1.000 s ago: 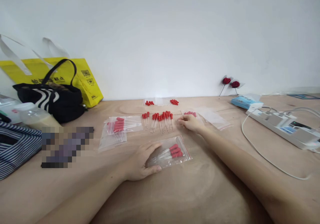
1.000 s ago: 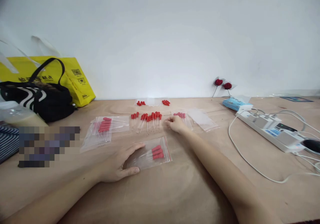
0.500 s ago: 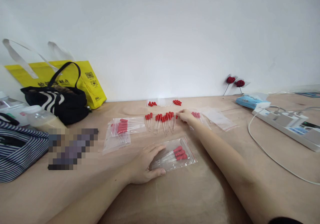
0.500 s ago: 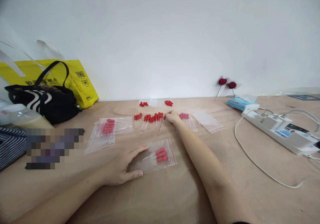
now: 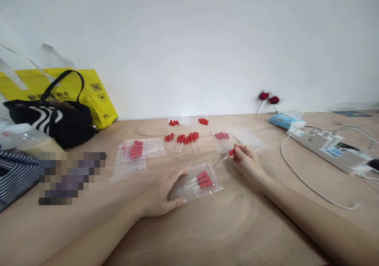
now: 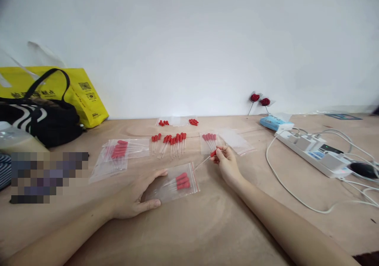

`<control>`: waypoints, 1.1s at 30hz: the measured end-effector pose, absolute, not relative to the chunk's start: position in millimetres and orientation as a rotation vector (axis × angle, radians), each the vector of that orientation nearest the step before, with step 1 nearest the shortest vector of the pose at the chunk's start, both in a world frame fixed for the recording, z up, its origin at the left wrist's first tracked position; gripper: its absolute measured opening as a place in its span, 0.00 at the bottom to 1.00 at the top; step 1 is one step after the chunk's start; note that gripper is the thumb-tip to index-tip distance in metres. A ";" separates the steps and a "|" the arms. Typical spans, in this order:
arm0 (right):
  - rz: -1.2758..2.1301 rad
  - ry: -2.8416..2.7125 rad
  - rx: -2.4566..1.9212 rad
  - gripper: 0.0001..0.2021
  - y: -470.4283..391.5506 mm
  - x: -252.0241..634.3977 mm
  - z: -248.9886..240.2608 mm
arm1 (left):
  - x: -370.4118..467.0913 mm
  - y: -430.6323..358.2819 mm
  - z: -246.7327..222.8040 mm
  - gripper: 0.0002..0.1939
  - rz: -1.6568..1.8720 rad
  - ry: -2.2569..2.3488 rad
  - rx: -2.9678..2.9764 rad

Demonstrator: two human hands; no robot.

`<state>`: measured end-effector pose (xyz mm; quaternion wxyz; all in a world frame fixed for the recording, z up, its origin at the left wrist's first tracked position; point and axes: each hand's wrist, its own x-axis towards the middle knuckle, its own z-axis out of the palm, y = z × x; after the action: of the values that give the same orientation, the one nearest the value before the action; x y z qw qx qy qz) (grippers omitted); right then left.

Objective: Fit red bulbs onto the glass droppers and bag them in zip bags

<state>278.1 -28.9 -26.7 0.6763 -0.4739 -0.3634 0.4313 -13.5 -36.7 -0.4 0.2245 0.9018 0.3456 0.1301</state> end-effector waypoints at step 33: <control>1.345 -1.581 -1.333 0.10 -21.7 251.5 -12.4 | -15.5 -32.9 0.9 0.34 0.252 0.897 2.479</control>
<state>251.5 -21.7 -12.4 0.3309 -0.5100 -0.6046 0.5147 -15.5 -32.9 0.9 0.2440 0.9078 0.3285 0.0923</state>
